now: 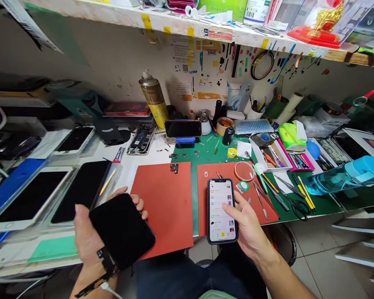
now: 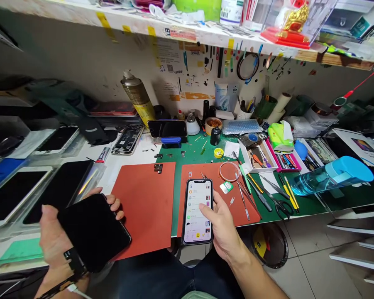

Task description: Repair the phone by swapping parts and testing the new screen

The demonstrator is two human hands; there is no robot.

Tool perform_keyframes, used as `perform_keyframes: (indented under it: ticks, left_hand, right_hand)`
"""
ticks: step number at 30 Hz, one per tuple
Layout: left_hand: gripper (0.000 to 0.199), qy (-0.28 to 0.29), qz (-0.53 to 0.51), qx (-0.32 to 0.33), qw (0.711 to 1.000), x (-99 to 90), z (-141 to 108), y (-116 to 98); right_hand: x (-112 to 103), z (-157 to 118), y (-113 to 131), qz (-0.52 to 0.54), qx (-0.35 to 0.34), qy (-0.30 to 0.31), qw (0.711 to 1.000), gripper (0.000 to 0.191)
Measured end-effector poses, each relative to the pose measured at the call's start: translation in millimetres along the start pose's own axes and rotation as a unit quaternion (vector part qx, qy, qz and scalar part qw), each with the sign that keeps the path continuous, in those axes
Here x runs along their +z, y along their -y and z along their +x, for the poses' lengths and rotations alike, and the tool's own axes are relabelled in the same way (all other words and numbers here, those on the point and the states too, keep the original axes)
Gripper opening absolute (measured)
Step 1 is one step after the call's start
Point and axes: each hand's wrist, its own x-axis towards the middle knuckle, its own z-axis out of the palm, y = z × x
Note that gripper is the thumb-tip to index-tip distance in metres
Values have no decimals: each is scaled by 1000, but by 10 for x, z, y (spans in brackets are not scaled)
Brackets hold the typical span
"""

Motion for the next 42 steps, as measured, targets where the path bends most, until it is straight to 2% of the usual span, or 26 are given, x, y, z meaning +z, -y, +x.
perform_keyframes:
  ticks: [5,7,12,20,26,33,42]
  left_hand:
    - [66,9,-13,-3,1000,-35,4,8]
    - [66,9,-13,0,1000,-43,5,13]
    - [67,-8,-13,-4,1000,-12,-1,7]
    - [64,-39,-7,-7,999,55,-19,-18]
    - [64,-48,-8,-13,999,83,-15,-15]
    - [67,-31,-5,-8,999,44,-12,-8]
    - [66,-27,-13,-9,1000,38,-20,-9]
  right_hand:
    - [-49,-59,4,11,2,73,997,83]
    - [-58,-69,5,19,9,78,997,86]
    - [-60,-55,-27,33,-1,67,997,83]
    - [-94,-19,-86,-21,-44,32,998,66]
    - [-76,3,-91,-30,-56,13,998,64]
    - [-96,10,-114,-45,-67,19,997,58]
    - [-38,38,-104,-54,-65,-4,996,47]
